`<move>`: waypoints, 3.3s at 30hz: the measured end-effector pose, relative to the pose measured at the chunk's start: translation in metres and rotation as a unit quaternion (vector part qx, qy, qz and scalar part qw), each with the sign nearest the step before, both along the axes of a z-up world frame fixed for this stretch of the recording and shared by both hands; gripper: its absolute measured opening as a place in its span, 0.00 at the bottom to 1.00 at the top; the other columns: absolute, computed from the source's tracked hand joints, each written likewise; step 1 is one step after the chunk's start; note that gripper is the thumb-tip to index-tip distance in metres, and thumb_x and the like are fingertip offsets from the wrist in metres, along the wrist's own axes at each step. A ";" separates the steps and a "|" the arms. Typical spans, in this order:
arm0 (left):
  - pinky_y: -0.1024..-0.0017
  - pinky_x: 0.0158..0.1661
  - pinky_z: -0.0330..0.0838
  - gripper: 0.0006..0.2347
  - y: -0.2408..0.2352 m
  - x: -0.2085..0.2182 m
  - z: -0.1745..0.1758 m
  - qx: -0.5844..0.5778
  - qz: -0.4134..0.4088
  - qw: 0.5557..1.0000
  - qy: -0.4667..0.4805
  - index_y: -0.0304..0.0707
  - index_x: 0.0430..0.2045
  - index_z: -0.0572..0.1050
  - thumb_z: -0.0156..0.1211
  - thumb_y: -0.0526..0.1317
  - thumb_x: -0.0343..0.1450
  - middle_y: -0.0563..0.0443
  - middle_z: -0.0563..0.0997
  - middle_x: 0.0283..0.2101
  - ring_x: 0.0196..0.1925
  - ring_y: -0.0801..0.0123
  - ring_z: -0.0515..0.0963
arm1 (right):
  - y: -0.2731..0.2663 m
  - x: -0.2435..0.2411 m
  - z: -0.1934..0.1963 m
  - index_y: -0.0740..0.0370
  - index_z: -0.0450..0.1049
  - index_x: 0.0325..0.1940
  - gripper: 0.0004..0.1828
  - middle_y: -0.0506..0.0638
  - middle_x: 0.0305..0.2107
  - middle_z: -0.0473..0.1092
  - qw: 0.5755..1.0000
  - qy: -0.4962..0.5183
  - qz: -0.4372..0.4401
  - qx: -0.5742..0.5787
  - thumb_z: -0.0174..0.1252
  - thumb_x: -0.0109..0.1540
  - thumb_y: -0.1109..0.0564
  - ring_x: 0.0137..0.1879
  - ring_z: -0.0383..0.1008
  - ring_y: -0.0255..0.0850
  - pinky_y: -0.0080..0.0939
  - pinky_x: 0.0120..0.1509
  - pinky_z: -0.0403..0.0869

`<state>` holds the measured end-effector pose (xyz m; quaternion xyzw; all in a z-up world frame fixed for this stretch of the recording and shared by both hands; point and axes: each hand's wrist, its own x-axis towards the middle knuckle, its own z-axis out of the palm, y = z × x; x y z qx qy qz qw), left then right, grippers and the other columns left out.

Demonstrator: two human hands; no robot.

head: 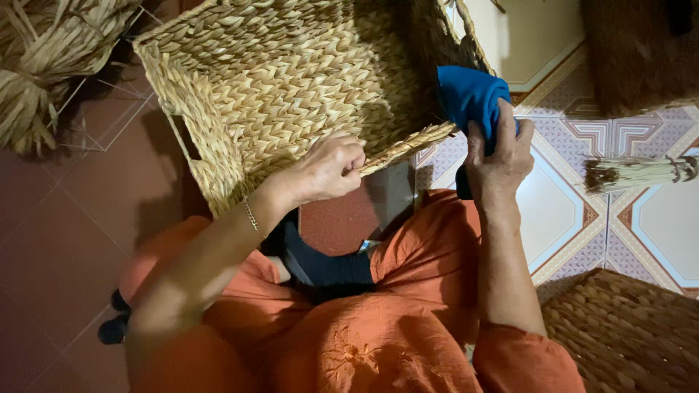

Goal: The person sits on the floor and wipes the interior and exterior surfaces of a woven basket using a blue cloth. They rotate the basket to clean all sides and the bottom, then place it aside and repeat the process with another basket.

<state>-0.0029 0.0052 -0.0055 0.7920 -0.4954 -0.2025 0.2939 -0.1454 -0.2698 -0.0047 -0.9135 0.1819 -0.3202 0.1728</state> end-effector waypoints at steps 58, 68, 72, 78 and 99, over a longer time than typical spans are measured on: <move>0.57 0.53 0.70 0.04 0.027 -0.051 0.009 -0.145 0.092 0.968 -0.182 0.32 0.38 0.73 0.56 0.32 0.73 0.41 0.78 0.45 0.51 0.48 0.75 | 0.021 -0.001 0.007 0.47 0.74 0.66 0.24 0.54 0.44 0.75 0.997 -0.029 0.059 -0.048 0.67 0.66 0.57 0.39 0.77 0.56 0.51 0.39 0.76; 0.47 0.65 0.57 0.29 0.163 -0.062 0.030 -0.144 0.471 0.860 -0.131 0.24 0.67 0.60 0.64 0.37 0.72 0.30 0.66 0.64 0.67 0.41 0.65 | 0.012 0.001 0.009 0.54 0.74 0.64 0.21 0.62 0.40 0.72 1.000 -0.002 -0.007 -0.024 0.66 0.68 0.53 0.39 0.76 0.61 0.56 0.39 0.74; 0.58 0.68 0.56 0.32 0.180 -0.057 -0.007 -0.249 0.577 0.737 0.250 0.29 0.68 0.50 0.64 0.40 0.74 0.44 0.63 0.66 0.69 0.57 0.65 | 0.061 -0.004 0.012 0.58 0.72 0.65 0.23 0.64 0.41 0.71 0.998 0.018 0.052 -0.001 0.66 0.68 0.54 0.39 0.75 0.63 0.56 0.39 0.74; 0.61 0.63 0.67 0.24 0.167 -0.050 -0.057 -0.423 0.528 0.620 0.398 0.31 0.64 0.62 0.54 0.44 0.75 0.45 0.72 0.62 0.62 0.63 0.73 | 0.124 -0.011 0.019 0.57 0.72 0.64 0.24 0.64 0.43 0.72 0.979 0.021 0.195 0.056 0.67 0.65 0.53 0.39 0.77 0.61 0.53 0.40 0.76; 0.49 0.64 0.59 0.34 0.105 -0.104 -0.024 -0.330 0.489 0.611 0.528 0.54 0.72 0.54 0.43 0.64 0.71 0.57 0.59 0.74 0.73 0.64 0.59 | 0.191 -0.045 0.026 0.53 0.69 0.67 0.40 0.58 0.34 0.68 0.929 0.088 0.358 0.026 0.73 0.50 0.55 0.28 0.73 0.52 0.50 0.27 0.74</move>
